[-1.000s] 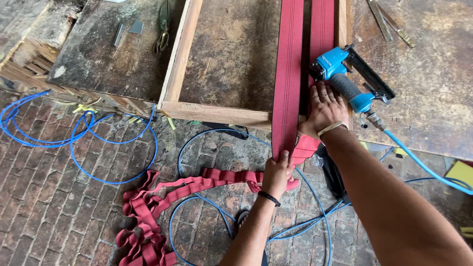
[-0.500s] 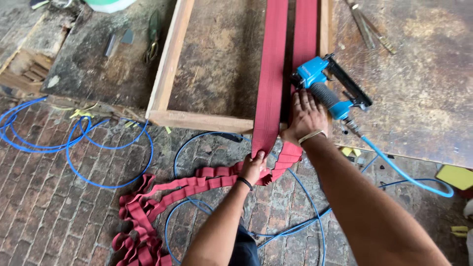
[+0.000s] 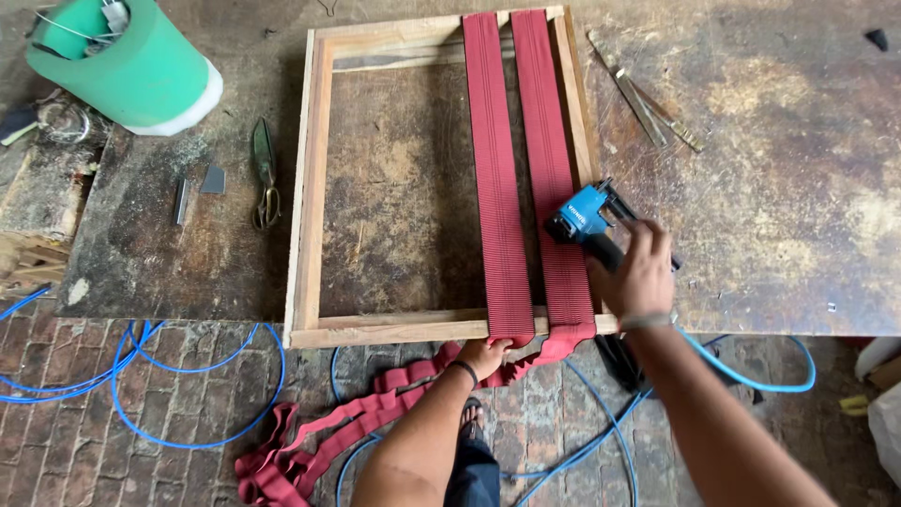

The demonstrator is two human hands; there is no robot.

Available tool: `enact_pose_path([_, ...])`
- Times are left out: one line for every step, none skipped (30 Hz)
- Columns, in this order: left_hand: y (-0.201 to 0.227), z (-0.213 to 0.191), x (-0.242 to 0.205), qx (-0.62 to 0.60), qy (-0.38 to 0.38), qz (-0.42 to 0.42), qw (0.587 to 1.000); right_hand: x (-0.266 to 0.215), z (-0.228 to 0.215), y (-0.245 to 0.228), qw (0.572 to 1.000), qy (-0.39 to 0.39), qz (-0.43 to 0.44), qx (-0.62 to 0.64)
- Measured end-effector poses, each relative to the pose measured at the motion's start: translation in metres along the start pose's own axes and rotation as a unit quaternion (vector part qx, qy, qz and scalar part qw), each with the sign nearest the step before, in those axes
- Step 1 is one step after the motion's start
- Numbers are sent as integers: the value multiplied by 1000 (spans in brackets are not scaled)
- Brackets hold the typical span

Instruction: The person weaves red straps into a wooden frame using a pneumatic nail gun to secure them. They adjust the woven pattern, place the finished panel into a larger wooden structure, and continue attaching straps to another frame.

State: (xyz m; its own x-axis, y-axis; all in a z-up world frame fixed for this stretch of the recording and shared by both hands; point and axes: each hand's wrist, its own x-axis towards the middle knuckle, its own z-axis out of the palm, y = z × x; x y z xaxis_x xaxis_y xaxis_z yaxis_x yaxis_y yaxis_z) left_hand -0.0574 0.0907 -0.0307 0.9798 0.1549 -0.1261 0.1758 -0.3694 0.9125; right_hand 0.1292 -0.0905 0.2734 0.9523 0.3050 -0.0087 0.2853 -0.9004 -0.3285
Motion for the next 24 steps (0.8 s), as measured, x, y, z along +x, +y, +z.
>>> enact_pose_path([-1,0,5,27,-21,10,999,19,-1,2,997,-58,47,5])
enact_pose_path([-1,-1,3,53,-43,17,998,33,-2,3,988,-119,95,10])
enact_pose_path([0,0,1,31,-54,-15,998,44,-4,3,988,-129,86,2])
enact_pose_path([2,3,2,9,-65,-45,997,51,-7,3,988,-137,76,-7])
enact_pose_path([2,4,-1,-14,-76,-76,994,52,-9,1,987,-146,67,-16])
enact_pose_path([2,3,-3,-9,-73,-64,995,49,-15,0,984,-160,71,-27])
enact_pose_path([2,1,-6,-5,-71,-51,996,44,-26,1,981,-174,74,-38])
enact_pose_path([5,3,-5,-2,-70,-37,997,37,-41,5,978,-186,80,-51])
enact_pose_path([8,4,-6,12,-81,-25,996,22,-56,9,977,-187,98,-11])
enact_pose_path([9,3,-2,27,-86,-13,996,2,-69,12,975,-187,113,28])
enact_pose_path([9,1,2,42,-92,-1,995,-23,-77,12,972,-186,127,68])
enact_pose_path([10,0,6,58,-119,-22,991,-54,-77,8,952,-197,166,164])
enact_pose_path([10,-1,7,75,-145,-42,986,-85,-76,2,922,-205,203,258])
enact_pose_path([12,3,4,89,-171,-63,979,-108,-69,-5,914,-210,224,266])
enact_pose_path([15,7,0,91,-149,-42,984,-126,-61,-13,904,-216,245,274])
enact_pose_path([16,5,1,98,-124,-21,987,-137,-54,-21,896,-228,248,291])
enact_pose_path([17,4,1,104,-98,0,990,-147,-47,-28,887,-239,250,307])
enact_pose_path([18,2,3,86,-98,-26,991,-153,-42,-35,877,-250,251,324])
enact_pose_path([19,0,5,68,-99,-52,991,-154,-38,-39,879,-249,256,315])
enact_pose_path([20,0,5,50,-100,-78,991,-155,-37,-43,881,-248,261,306])
enact_pose_path([21,1,6,58,-112,-86,988,-155,-37,-46,884,-247,266,296])
enact_pose_path([23,1,4,66,-124,-96,985,-156,-37,-50,884,-247,267,295])
enact_pose_path([24,0,3,74,-136,-105,982,-156,-39,-52,884,-247,268,293])
enact_pose_path([26,-1,5,56,-127,-95,986,-154,-41,-55,885,-245,268,291])
